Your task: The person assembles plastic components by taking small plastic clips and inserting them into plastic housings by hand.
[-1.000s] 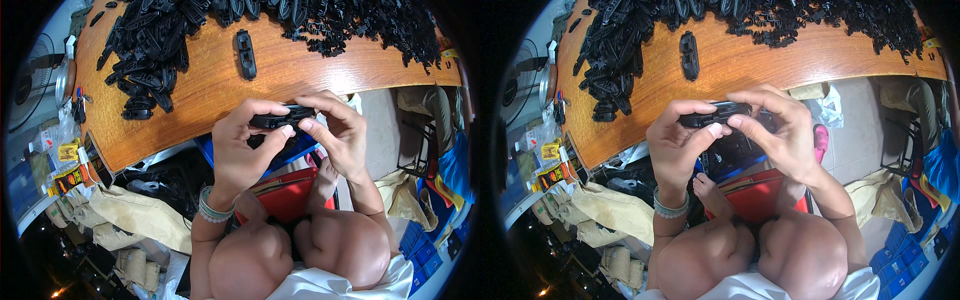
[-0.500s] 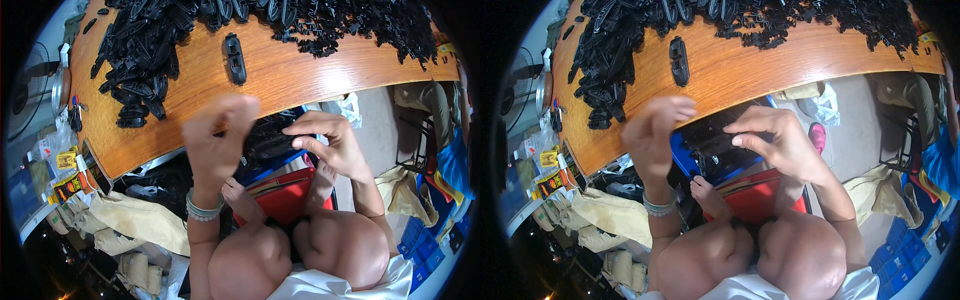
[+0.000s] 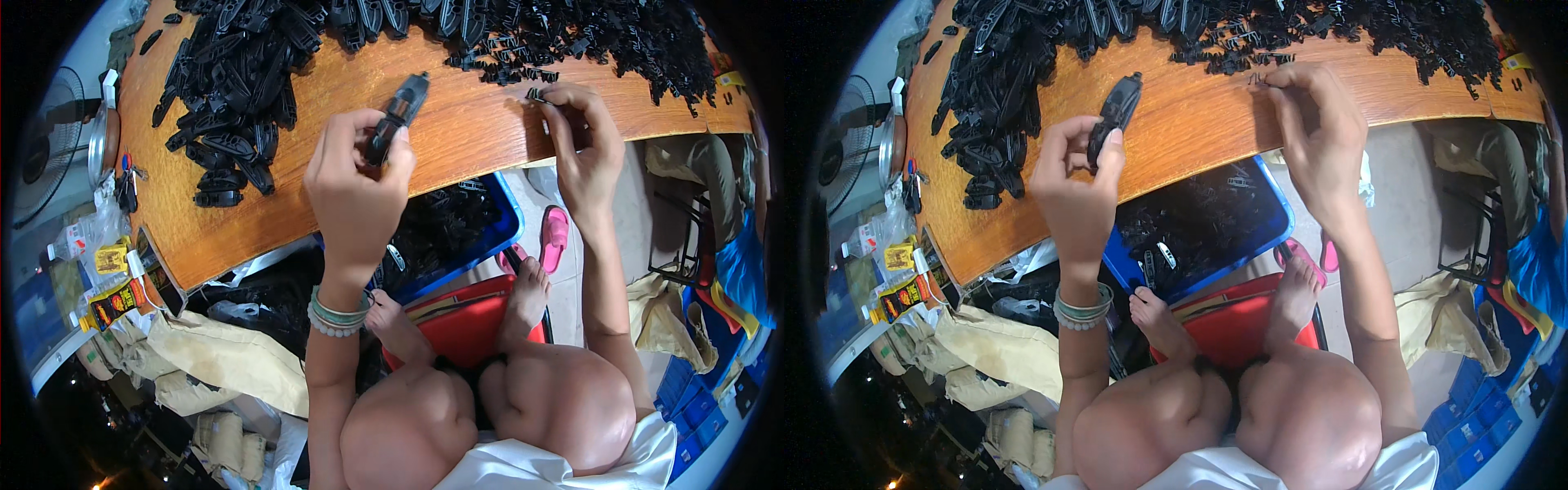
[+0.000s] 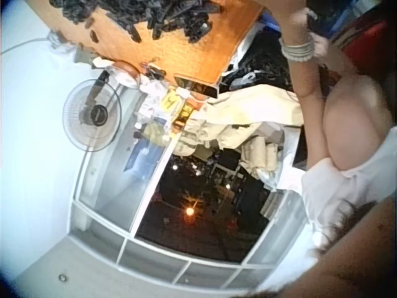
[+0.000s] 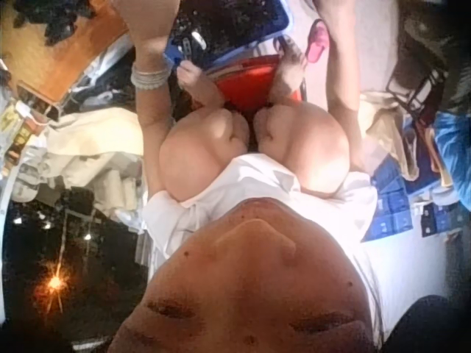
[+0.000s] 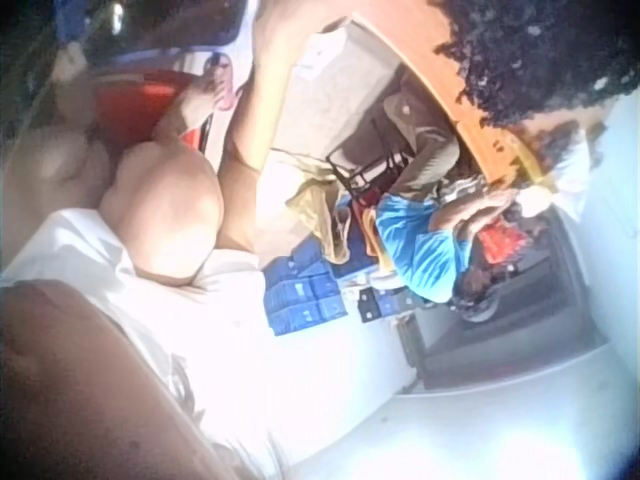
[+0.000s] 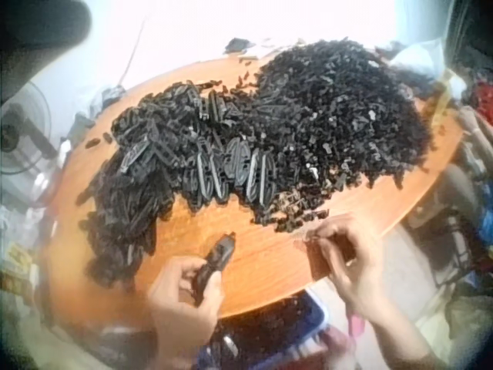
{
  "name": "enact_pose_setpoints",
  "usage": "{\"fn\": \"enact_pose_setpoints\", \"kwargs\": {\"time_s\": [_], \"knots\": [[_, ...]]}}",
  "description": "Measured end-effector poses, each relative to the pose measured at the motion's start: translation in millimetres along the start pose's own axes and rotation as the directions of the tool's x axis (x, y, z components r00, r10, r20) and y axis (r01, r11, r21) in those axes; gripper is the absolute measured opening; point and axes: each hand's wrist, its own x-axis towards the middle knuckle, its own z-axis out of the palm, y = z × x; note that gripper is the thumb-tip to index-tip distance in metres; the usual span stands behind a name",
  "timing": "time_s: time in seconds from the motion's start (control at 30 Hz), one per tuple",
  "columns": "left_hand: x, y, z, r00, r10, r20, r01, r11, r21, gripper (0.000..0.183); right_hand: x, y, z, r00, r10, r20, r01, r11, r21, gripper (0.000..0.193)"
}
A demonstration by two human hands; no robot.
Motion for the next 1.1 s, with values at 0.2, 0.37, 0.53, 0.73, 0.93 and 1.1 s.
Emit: {"fn": "enact_pose_setpoints", "kwargs": {"time_s": [0.2, 0.37, 0.53, 0.73, 0.93, 1.1], "knots": [[-16, 15, -9, 0.968, -0.091, 0.232, 0.196, 0.854, -0.481, 0.025, -8, -51, -6, 0.854, 0.408, 0.324, -0.52, 0.645, 0.56, 0.021], [-18, 28, -12, 0.89, -0.149, 0.431, 0.404, 0.696, -0.594, 0.027, -7, -54, 5, 0.971, 0.071, 0.226, -0.189, 0.806, 0.561, 0.011], [-19, 31, -12, 0.855, -0.195, 0.481, 0.497, 0.576, -0.65, 0.025, -12, -49, 6, 0.988, -0.026, 0.149, -0.03, 0.934, 0.357, 0.013], [-22, 21, -10, 0.934, -0.081, 0.348, 0.304, 0.692, -0.655, 0.018, -18, -54, 8, 0.943, 0.168, 0.286, -0.298, 0.811, 0.503, 0.019], [-28, 28, -3, 0.925, -0.007, 0.38, 0.239, 0.79, -0.565, 0.017, -24, -48, -5, 0.906, 0.208, 0.368, -0.374, 0.8, 0.469, 0.021], [20, 13, -4, 0.881, 0.318, 0.349, -0.245, 0.94, -0.237, 0.021, -24, -38, -22, 0.765, 0.056, 0.642, -0.377, 0.847, 0.375, 0.019]]}}
